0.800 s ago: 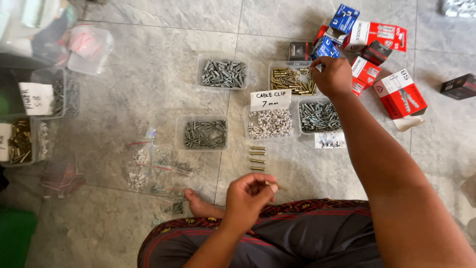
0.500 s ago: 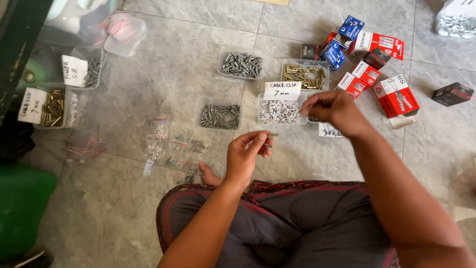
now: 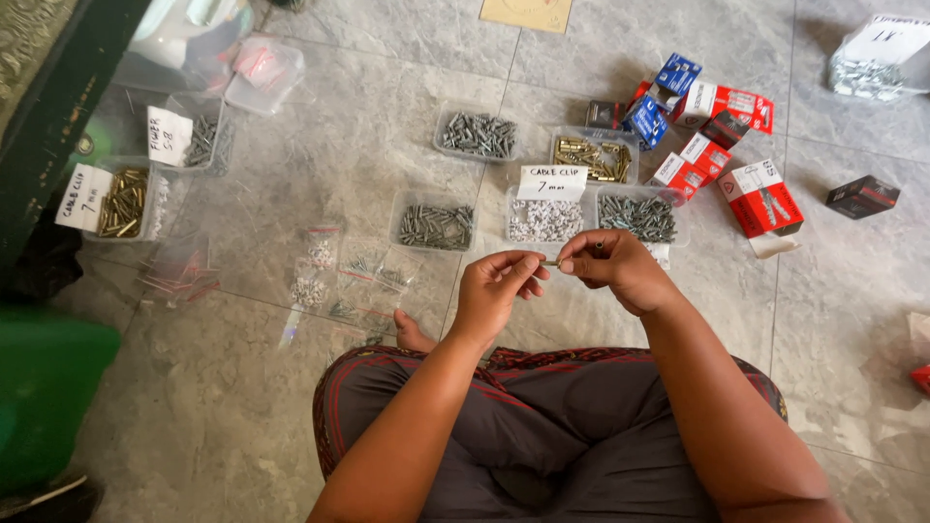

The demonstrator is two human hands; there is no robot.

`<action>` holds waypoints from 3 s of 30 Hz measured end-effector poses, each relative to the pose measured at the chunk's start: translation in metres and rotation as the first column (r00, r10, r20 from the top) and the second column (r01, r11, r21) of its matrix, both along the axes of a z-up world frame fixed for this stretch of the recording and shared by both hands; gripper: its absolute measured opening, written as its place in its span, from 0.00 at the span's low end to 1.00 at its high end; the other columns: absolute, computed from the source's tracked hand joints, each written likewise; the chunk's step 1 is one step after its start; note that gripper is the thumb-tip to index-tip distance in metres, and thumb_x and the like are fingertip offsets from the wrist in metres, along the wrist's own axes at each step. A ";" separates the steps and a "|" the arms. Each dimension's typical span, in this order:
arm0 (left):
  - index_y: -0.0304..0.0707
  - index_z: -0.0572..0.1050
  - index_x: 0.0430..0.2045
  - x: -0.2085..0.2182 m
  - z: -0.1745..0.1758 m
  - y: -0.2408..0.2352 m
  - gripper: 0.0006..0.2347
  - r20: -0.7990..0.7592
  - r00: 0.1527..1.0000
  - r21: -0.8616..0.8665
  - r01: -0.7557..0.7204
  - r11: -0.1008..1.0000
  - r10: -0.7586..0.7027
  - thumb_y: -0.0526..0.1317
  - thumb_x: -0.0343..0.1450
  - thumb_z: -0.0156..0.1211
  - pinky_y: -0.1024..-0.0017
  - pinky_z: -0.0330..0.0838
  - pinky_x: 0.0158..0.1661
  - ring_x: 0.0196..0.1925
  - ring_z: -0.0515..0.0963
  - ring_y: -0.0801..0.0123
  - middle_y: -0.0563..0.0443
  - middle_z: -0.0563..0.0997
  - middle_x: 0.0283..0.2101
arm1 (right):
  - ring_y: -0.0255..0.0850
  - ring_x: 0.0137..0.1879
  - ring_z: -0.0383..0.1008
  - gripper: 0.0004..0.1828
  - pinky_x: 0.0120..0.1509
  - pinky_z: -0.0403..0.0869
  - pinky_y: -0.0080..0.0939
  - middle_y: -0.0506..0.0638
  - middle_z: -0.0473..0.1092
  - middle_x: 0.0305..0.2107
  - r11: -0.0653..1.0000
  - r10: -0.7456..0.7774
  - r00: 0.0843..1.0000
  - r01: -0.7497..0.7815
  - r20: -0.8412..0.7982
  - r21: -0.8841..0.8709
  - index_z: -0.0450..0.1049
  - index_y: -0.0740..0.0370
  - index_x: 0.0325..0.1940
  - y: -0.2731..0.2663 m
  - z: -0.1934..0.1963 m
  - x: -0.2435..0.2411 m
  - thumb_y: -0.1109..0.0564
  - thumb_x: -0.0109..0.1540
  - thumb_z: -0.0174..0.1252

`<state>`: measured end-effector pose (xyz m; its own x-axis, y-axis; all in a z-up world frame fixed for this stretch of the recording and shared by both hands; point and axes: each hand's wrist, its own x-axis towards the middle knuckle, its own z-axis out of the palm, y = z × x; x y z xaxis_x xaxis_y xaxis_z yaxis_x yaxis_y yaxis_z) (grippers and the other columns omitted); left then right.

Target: Assembling or inspecting small brass hardware components and cable clips while sitting on the floor.

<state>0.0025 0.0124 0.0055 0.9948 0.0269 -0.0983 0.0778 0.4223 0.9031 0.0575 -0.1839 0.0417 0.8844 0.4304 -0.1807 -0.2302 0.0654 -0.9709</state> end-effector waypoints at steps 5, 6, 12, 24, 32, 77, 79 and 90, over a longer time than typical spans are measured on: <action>0.28 0.81 0.40 0.003 0.000 -0.003 0.10 -0.089 0.996 -0.040 0.021 0.999 -0.025 0.39 0.74 0.63 0.79 0.75 0.28 0.26 0.83 0.68 0.38 0.84 0.31 | 0.28 0.24 0.53 0.09 0.27 0.58 0.27 0.43 0.52 0.17 0.997 -0.072 0.995 0.075 0.072 -0.030 0.79 0.69 0.38 -0.001 -0.012 0.006 0.69 0.55 0.69; 0.28 0.81 0.41 0.003 0.001 -0.004 0.10 -0.114 0.993 -0.057 0.015 0.998 -0.021 0.39 0.74 0.62 0.79 0.76 0.28 0.26 0.83 0.68 0.38 0.84 0.32 | 0.28 0.24 0.53 0.09 0.27 0.59 0.28 0.43 0.53 0.16 0.993 -0.097 0.988 0.105 0.122 -0.057 0.79 0.69 0.37 -0.001 -0.015 0.006 0.68 0.54 0.71; 0.28 0.81 0.41 0.001 -0.009 -0.006 0.11 -0.156 0.987 -0.073 0.008 0.997 -0.019 0.40 0.75 0.62 0.80 0.76 0.27 0.25 0.83 0.67 0.37 0.84 0.32 | 0.26 0.21 0.51 0.07 0.27 0.55 0.27 0.41 0.55 0.13 0.934 -0.088 0.932 0.199 0.351 -0.296 0.83 0.60 0.38 0.007 -0.001 -0.004 0.59 0.57 0.72; 0.30 0.82 0.38 -0.005 -0.011 -0.009 0.12 -0.140 0.987 -0.004 0.074 0.997 -0.074 0.43 0.75 0.61 0.78 0.76 0.26 0.25 0.84 0.65 0.37 0.85 0.32 | 0.33 0.18 0.53 0.10 0.27 0.60 0.34 0.44 0.53 0.10 0.919 0.014 0.798 0.228 0.603 -0.322 0.83 0.58 0.36 0.016 0.017 -0.013 0.65 0.51 0.71; 0.28 0.81 0.39 -0.005 0.000 -0.008 0.12 -0.179 0.979 -0.017 0.101 0.995 -0.103 0.42 0.74 0.63 0.79 0.75 0.26 0.24 0.83 0.68 0.40 0.85 0.31 | 0.33 0.17 0.52 0.10 0.29 0.62 0.34 0.42 0.51 0.09 0.937 0.080 0.827 0.128 0.557 -0.325 0.82 0.58 0.34 0.013 0.015 -0.009 0.67 0.50 0.68; 0.25 0.81 0.31 -0.001 0.014 -0.005 0.08 -0.409 0.872 -0.178 0.213 0.961 -0.269 0.35 0.73 0.60 0.79 0.70 0.28 0.23 0.74 0.73 0.46 0.80 0.25 | 0.51 0.28 0.73 0.06 0.36 0.75 0.50 0.55 0.76 0.25 0.193 0.046 0.857 0.497 0.513 -0.846 0.82 0.55 0.33 -0.060 -0.194 0.265 0.52 0.59 0.63; 0.26 0.80 0.32 -0.002 0.007 -0.005 0.09 -0.416 0.869 -0.164 0.217 0.962 -0.267 0.36 0.74 0.57 0.79 0.69 0.29 0.24 0.74 0.74 0.47 0.80 0.26 | 0.47 0.27 0.72 0.06 0.35 0.74 0.48 0.54 0.76 0.24 0.230 -0.033 0.841 0.532 0.540 -0.815 0.81 0.56 0.32 -0.061 -0.179 0.258 0.54 0.59 0.64; 0.40 0.66 0.16 -0.008 -0.005 -0.007 0.16 -0.148 0.984 -0.101 0.089 0.991 -0.103 0.40 0.78 0.47 0.78 0.61 0.21 0.17 0.72 0.69 0.51 0.69 0.18 | 0.31 0.24 0.47 0.03 0.26 0.52 0.30 0.40 0.45 0.23 0.937 -0.114 0.962 0.187 -0.249 0.295 0.58 0.51 0.46 -0.010 0.003 0.061 0.53 0.68 0.40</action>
<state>-0.0055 0.0058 0.0005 0.9655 -0.0843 -0.2464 0.2556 0.4885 0.8343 0.1182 -0.1934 0.0444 0.8950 0.3622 -0.2602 -0.4033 0.4083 -0.8189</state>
